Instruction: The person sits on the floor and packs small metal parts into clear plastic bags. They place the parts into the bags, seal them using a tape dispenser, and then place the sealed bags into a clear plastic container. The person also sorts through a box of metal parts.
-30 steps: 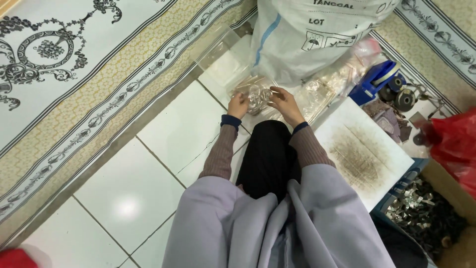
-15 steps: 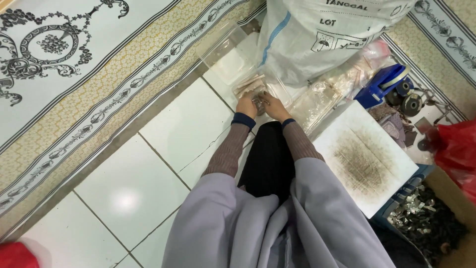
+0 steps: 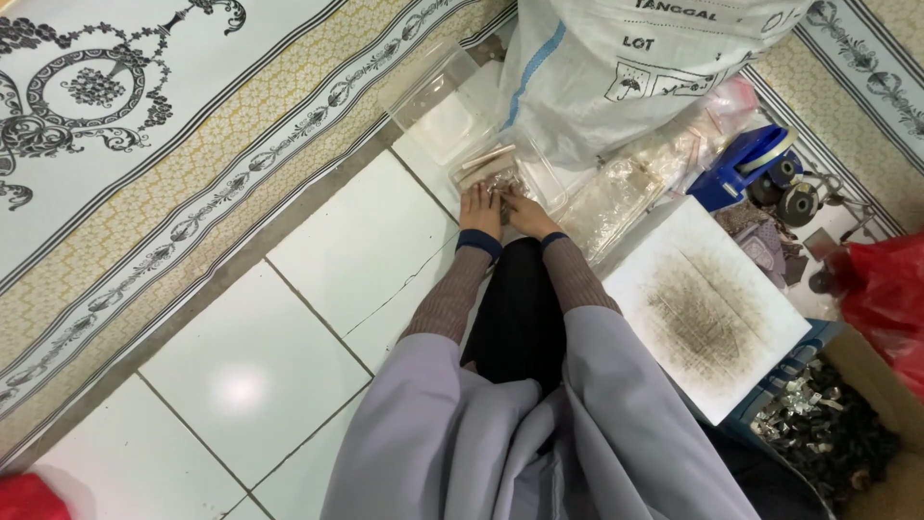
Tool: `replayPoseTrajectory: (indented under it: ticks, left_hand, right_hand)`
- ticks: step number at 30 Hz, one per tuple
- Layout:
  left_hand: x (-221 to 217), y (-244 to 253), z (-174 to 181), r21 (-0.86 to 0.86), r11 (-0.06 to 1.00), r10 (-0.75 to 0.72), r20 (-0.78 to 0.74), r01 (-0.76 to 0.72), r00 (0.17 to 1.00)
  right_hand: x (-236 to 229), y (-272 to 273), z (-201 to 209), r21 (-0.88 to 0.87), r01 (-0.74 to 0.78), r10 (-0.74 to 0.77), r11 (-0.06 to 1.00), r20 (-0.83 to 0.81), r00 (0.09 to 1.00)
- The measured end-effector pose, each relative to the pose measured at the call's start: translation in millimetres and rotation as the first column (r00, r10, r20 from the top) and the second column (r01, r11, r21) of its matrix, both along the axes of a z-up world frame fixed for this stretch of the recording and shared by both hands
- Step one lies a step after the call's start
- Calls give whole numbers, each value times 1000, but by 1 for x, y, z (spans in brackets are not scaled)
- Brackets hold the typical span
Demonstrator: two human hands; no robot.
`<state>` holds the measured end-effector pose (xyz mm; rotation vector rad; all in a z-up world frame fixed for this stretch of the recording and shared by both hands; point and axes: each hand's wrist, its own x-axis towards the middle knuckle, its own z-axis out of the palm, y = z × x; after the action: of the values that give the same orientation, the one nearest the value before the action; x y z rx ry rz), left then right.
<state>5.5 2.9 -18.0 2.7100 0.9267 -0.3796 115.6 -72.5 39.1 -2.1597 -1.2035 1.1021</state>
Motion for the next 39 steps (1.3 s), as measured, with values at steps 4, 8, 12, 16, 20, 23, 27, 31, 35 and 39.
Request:
replayPoseTrajectory:
  ticks: [4, 8, 12, 16, 20, 23, 27, 31, 35, 39]
  left_hand:
    - [-4, -1, 22, -35, 999, 16, 12, -16, 1000]
    - [-5, 1, 15, -103, 993, 65, 99, -55, 993]
    - [-11, 3, 47, -231, 967, 173, 271, -111, 947]
    - [-11, -8, 66, -267, 958, 195, 335, -105, 922]
    - [-5, -37, 116, -276, 958, 194, 414, -80, 889]
    - [6, -62, 146, -256, 966, 147, 476, -23, 867]
    - [23, -108, 164, -230, 969, 63, 580, 89, 812]
    - [48, -161, 175, -230, 951, -12, 641, 208, 767]
    - [75, -224, 183, -273, 892, -96, 666, 361, 740]
    - [98, -299, 177, -313, 812, -169, 682, 492, 712]
  right_hand:
    - [-3, -3, 0, 9, 23, -23, 1000, 9, 1000]
    - [-3, -5, 11, 57, 94, -92, 994, -35, 995]
    - [-1, -13, 22, 170, 259, -246, 951, -95, 965]
    - [-9, -32, 84, 259, 277, -271, 925, -62, 961]
    - [-13, -59, 131, 385, 271, -296, 882, 6, 955]
    - [-15, -87, 159, 444, 286, -341, 849, 48, 939]
    - [-13, -137, 188, 482, 320, -402, 816, 76, 912]
    - [-6, -203, 209, 475, 414, -510, 777, 87, 856]
    - [6, -280, 215, 471, 493, -616, 732, 147, 774]
    - [8, -361, 213, 483, 577, -722, 659, 194, 664]
